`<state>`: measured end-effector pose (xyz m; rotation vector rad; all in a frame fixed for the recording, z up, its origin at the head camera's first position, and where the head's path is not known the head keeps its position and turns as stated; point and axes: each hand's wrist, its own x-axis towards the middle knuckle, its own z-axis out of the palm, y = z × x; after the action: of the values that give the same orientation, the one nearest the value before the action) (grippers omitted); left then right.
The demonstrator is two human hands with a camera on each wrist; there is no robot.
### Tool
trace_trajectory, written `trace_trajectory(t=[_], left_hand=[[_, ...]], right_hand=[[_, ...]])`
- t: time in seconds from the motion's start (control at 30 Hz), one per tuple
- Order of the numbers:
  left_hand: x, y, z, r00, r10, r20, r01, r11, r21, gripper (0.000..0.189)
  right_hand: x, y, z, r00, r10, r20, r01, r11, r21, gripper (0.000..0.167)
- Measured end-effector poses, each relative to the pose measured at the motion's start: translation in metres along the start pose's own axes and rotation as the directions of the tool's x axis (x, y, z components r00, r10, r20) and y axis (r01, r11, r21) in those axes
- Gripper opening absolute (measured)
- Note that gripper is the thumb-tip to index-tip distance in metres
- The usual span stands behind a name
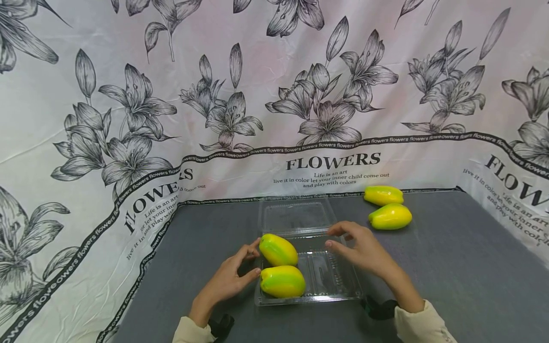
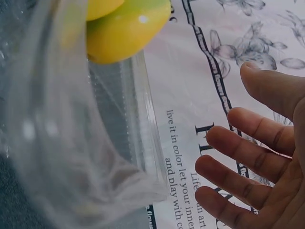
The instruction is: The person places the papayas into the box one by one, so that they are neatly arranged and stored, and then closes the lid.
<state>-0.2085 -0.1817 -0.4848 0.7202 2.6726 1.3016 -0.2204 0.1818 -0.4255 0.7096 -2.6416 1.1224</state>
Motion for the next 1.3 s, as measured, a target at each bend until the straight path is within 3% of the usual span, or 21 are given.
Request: trace_trajectory(t=[0.23, 0.97, 1.3], left_hand=[[0.000, -0.001, 0.000, 0.999, 0.033, -0.002, -0.033, 0.999, 0.011, 0.027], [0.001, -0.002, 0.001, 0.999, 0.039, -0.009, -0.039, 0.999, 0.014, 0.027], [0.000, -0.002, 0.000, 0.999, 0.034, -0.005, -0.034, 0.999, 0.008, 0.027]], right_hand=[[0.000, 0.005, -0.005, 1.000, 0.000, -0.018, 0.000, 1.000, 0.001, 0.027], [-0.004, 0.023, -0.016, 0.995, -0.002, -0.100, -0.006, 0.997, -0.075, 0.031], [-0.011, 0.044, -0.026, 0.991, 0.061, -0.116, -0.072, 0.993, -0.089, 0.034]])
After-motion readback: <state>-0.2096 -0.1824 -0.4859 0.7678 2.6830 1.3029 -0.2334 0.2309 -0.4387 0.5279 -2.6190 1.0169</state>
